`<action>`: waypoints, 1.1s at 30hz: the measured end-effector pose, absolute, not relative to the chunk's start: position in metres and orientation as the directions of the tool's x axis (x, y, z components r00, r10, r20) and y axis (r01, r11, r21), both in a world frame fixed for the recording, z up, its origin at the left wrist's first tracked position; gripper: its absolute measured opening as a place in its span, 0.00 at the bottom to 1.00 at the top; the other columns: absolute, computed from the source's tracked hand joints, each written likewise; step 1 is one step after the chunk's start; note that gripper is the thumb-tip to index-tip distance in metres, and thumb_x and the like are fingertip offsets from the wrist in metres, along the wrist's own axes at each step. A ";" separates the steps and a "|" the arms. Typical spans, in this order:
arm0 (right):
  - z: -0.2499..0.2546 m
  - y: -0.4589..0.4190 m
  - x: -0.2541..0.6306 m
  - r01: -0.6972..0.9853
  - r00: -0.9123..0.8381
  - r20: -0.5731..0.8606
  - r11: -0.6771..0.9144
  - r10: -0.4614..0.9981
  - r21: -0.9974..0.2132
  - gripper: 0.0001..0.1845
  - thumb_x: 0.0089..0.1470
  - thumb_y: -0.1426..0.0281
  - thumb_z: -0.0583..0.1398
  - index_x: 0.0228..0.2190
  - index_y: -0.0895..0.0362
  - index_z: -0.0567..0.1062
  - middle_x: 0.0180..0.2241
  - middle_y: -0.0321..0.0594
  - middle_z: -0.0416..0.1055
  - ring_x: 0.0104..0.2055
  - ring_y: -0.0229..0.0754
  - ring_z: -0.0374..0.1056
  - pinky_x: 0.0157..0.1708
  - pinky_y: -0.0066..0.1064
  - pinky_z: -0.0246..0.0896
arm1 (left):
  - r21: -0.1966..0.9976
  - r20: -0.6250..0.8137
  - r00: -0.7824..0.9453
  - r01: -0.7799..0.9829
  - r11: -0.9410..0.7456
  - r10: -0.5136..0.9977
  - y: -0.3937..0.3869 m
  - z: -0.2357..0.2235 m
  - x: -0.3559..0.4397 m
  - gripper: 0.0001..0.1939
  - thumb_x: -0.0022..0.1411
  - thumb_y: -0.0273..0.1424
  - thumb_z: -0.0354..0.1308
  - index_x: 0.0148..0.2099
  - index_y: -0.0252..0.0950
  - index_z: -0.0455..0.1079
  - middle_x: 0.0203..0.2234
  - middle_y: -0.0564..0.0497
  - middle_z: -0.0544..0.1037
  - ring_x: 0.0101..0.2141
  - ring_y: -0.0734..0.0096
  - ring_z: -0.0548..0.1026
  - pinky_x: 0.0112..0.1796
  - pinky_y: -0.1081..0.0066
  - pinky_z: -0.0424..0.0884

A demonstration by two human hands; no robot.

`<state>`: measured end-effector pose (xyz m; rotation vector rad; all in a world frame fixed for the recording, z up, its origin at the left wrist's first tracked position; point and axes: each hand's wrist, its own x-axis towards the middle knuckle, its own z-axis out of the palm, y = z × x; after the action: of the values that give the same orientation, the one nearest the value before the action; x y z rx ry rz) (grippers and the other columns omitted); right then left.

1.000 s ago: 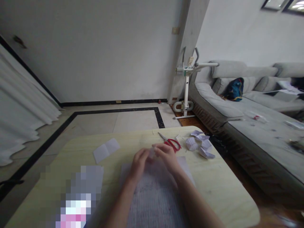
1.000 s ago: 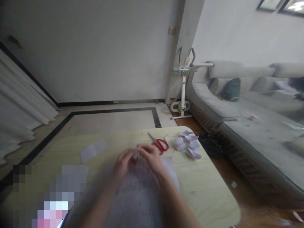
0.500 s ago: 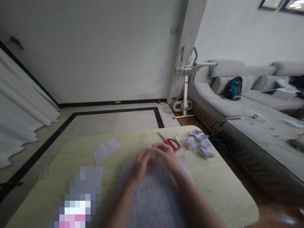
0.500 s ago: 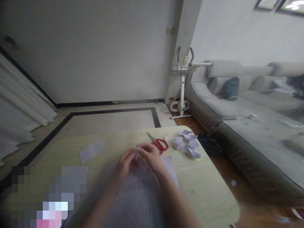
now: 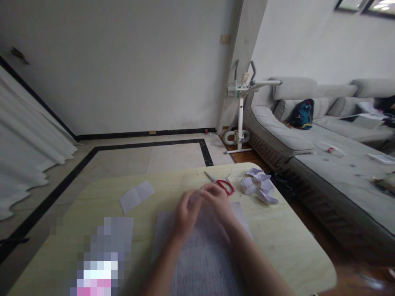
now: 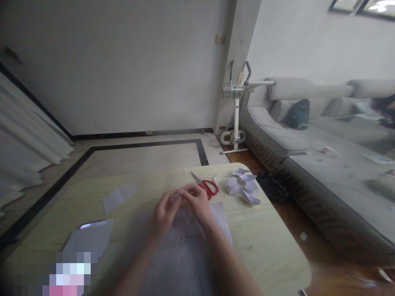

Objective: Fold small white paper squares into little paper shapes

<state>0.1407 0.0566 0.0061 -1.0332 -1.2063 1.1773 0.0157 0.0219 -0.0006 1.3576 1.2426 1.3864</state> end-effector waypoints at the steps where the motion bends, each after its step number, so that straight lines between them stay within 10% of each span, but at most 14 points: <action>1: 0.005 0.057 0.140 -0.099 -0.021 0.125 0.123 0.992 -0.987 0.10 0.43 0.65 0.67 0.25 0.58 0.75 0.26 0.38 0.72 0.29 0.39 0.67 0.30 0.29 0.62 | 0.976 0.209 -0.109 0.089 -0.200 0.972 0.023 -0.001 0.014 0.15 0.58 0.36 0.58 0.46 0.34 0.70 0.42 0.44 0.76 0.44 0.62 0.74 0.45 0.67 0.68; 33: 0.008 0.051 0.139 0.124 -0.178 0.069 0.092 0.982 -0.988 0.14 0.53 0.62 0.58 0.24 0.59 0.73 0.22 0.35 0.67 0.25 0.36 0.61 0.23 0.25 0.54 | 0.995 -0.038 -0.135 0.084 0.050 0.990 0.029 0.002 -0.004 0.17 0.51 0.41 0.62 0.33 0.30 0.75 0.23 0.50 0.79 0.26 0.66 0.76 0.27 0.73 0.70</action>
<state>0.1388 0.0510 0.0079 -1.1566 -1.4727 1.2088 -0.0039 0.0291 0.0017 1.1741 1.3938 1.2313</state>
